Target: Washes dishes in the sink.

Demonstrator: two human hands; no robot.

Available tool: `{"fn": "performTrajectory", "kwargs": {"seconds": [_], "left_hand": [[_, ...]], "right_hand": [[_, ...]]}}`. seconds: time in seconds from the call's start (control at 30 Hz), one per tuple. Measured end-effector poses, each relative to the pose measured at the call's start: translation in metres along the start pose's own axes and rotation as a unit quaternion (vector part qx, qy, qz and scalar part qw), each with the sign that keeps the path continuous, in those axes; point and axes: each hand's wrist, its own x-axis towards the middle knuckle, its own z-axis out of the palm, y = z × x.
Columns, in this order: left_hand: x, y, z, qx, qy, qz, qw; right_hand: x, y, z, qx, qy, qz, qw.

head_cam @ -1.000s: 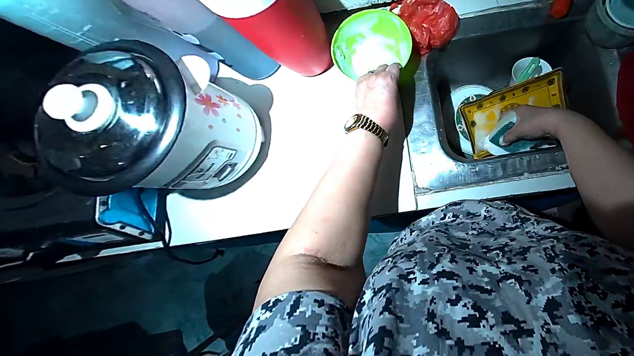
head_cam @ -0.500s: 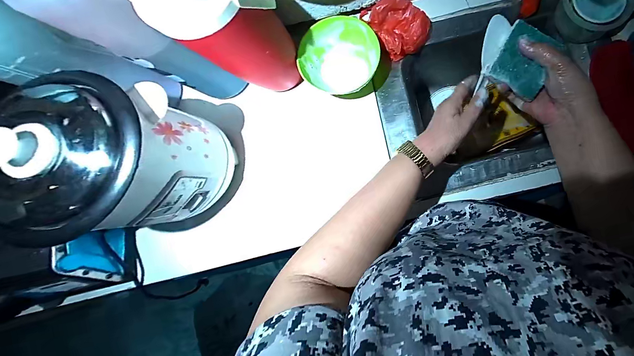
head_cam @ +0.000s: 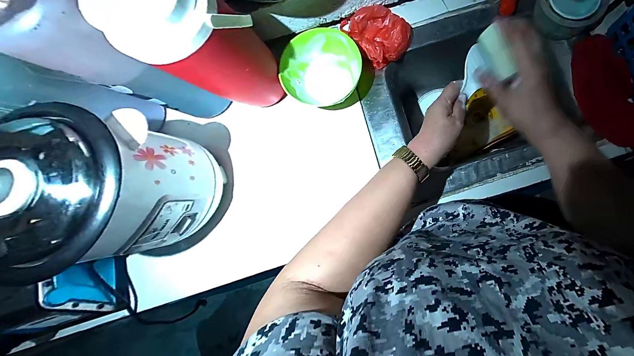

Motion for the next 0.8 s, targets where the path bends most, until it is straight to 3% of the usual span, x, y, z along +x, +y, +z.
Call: {"fn": "performTrajectory", "kwargs": {"seconds": [0.07, 0.17, 0.27, 0.33, 0.43, 0.5, 0.57, 0.67, 0.8], "left_hand": [[0.002, -0.002, 0.003, -0.016, 0.014, -0.014, 1.000], [-0.005, 0.000, -0.005, -0.003, -0.005, -0.006, 1.000], [-0.014, 0.013, -0.009, 0.016, -0.036, 0.000, 0.999], [-0.014, 0.021, -0.012, 0.019, -0.045, 0.029, 0.998], [-0.010, 0.016, -0.020, -0.006, -0.052, 0.059, 0.997], [-0.007, 0.009, -0.029, -0.037, -0.080, 0.054, 0.995], [-0.007, 0.005, -0.036, -0.043, -0.106, 0.048, 0.992], [-0.002, -0.002, -0.043, 0.027, -0.105, 0.068, 0.992], [0.007, -0.007, -0.051, 0.104, -0.070, 0.107, 0.986]], "right_hand": [[-0.017, -0.013, 0.025, -0.090, -0.043, -0.065, 0.993], [-0.015, -0.006, 0.036, -0.107, -0.016, -0.120, 0.987], [0.005, 0.006, 0.023, -0.023, -0.017, -0.037, 0.999], [0.020, 0.015, 0.012, 0.159, -0.024, 0.039, 0.986], [0.025, 0.019, 0.008, 0.457, -0.072, 0.130, 0.877], [0.021, 0.016, 0.006, 0.539, -0.148, 0.169, 0.812], [0.019, 0.014, 0.007, 0.552, -0.193, 0.198, 0.786], [0.018, 0.006, 0.006, 0.500, -0.197, 0.207, 0.818], [0.026, -0.010, 0.007, 0.412, -0.104, 0.182, 0.887]]}}
